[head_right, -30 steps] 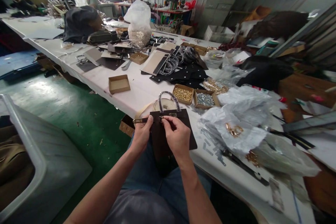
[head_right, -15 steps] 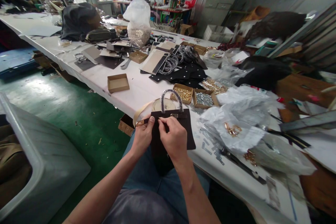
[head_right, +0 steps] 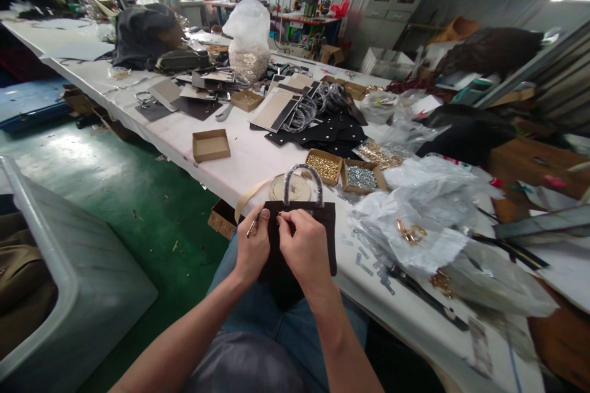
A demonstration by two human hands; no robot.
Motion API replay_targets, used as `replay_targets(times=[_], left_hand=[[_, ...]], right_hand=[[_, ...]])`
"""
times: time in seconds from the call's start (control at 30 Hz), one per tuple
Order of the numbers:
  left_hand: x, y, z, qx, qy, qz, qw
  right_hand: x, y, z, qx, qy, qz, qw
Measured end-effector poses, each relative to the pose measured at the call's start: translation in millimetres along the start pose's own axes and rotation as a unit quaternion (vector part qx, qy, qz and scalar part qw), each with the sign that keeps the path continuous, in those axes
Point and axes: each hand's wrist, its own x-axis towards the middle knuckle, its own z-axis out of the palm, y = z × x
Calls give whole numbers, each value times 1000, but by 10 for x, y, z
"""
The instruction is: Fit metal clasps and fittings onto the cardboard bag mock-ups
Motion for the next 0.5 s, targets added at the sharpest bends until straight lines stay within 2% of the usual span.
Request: replay_targets(times=[0.2, 0.5], left_hand=[[-58, -76, 18, 25, 41, 3, 999], [-107, -49, 13, 51, 11, 27, 998]], right_hand=[[41, -55, -29, -22, -31, 3, 999], [88, -168, 34, -96, -51, 34, 993]])
